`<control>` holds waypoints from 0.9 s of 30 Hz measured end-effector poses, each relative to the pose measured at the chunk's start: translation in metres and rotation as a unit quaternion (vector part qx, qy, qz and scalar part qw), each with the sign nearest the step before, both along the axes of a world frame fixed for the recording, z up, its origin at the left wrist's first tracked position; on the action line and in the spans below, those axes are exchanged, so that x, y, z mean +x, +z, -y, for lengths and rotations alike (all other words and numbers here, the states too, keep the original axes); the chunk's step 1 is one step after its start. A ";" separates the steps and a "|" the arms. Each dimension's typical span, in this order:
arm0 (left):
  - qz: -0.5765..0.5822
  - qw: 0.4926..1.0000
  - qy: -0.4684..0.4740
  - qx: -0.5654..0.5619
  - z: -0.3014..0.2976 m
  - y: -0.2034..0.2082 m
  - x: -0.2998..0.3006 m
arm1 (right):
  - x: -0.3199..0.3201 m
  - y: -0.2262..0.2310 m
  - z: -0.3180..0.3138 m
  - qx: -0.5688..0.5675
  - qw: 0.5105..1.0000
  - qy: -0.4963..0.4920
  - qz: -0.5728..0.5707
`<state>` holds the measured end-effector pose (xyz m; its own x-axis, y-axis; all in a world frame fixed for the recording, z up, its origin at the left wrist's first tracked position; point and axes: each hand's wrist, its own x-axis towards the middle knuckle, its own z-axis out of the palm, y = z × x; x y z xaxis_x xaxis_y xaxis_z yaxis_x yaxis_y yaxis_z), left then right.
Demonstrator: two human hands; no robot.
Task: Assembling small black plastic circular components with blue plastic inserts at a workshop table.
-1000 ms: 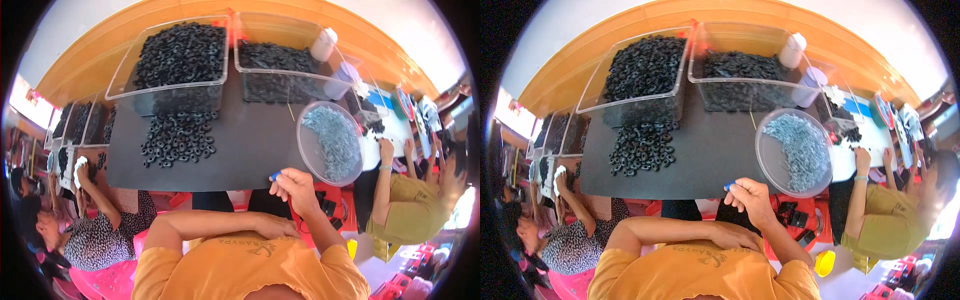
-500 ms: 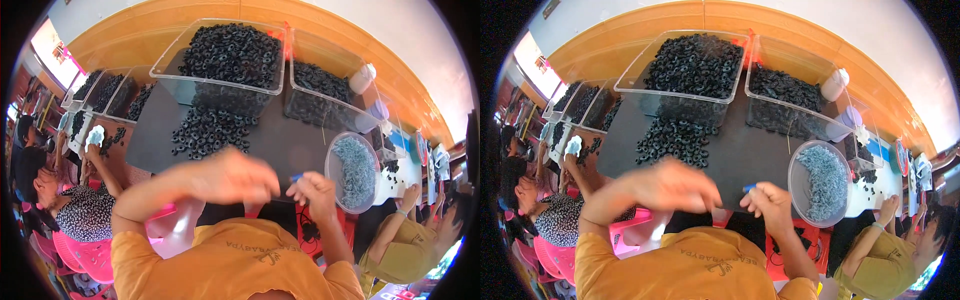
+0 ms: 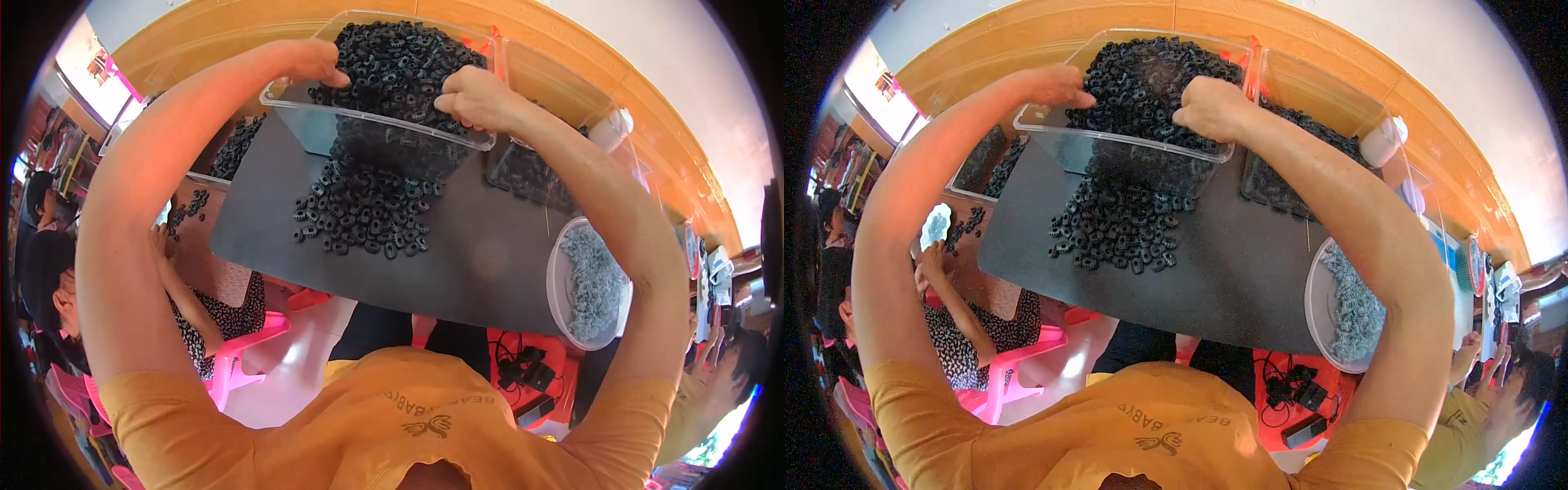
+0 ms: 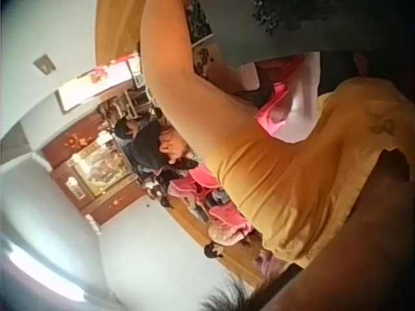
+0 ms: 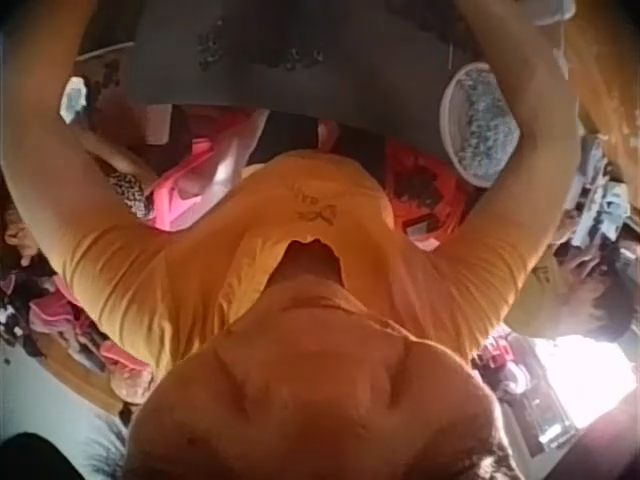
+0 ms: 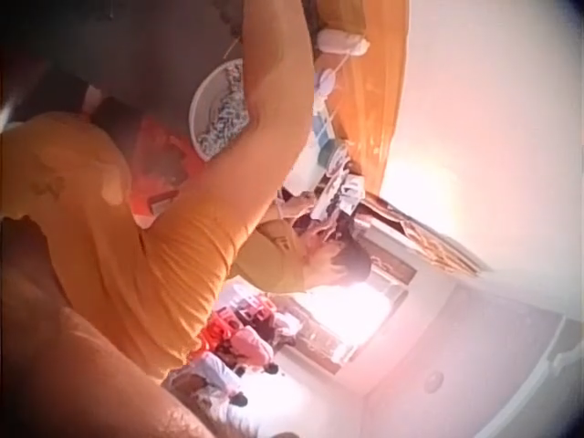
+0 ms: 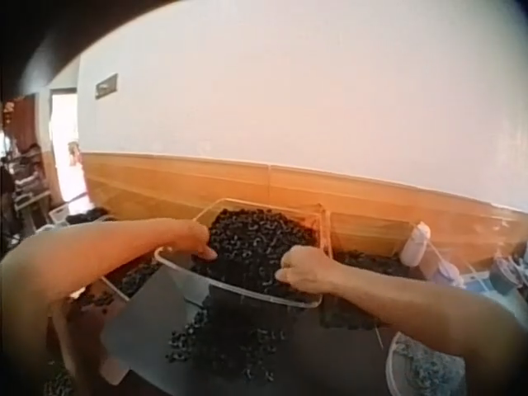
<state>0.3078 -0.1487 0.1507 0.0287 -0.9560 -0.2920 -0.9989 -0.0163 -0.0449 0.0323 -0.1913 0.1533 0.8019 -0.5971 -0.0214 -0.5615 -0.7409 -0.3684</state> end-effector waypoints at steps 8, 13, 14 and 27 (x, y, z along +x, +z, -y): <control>-0.146 0.963 0.026 0.224 -0.019 -0.013 -0.019 | 0.025 -0.011 0.022 0.059 0.979 0.067 -0.183; -0.161 0.944 0.029 0.286 -0.015 -0.003 -0.038 | 0.034 0.000 0.016 -0.323 0.755 0.456 -0.343; -0.139 0.947 0.040 0.288 -0.014 -0.004 -0.041 | 0.034 -0.001 0.016 -0.321 0.757 0.454 -0.344; -0.277 0.917 0.113 0.264 -0.003 -0.022 -0.060 | 0.039 0.003 -0.025 0.226 0.942 -0.152 -0.194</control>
<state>0.2473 -0.1453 0.1286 -0.0840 -0.6652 -0.7420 -0.8442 -0.3481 0.4077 0.0713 -0.1665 0.1562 0.4741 -0.6584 -0.5846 -0.8803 -0.3403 -0.3306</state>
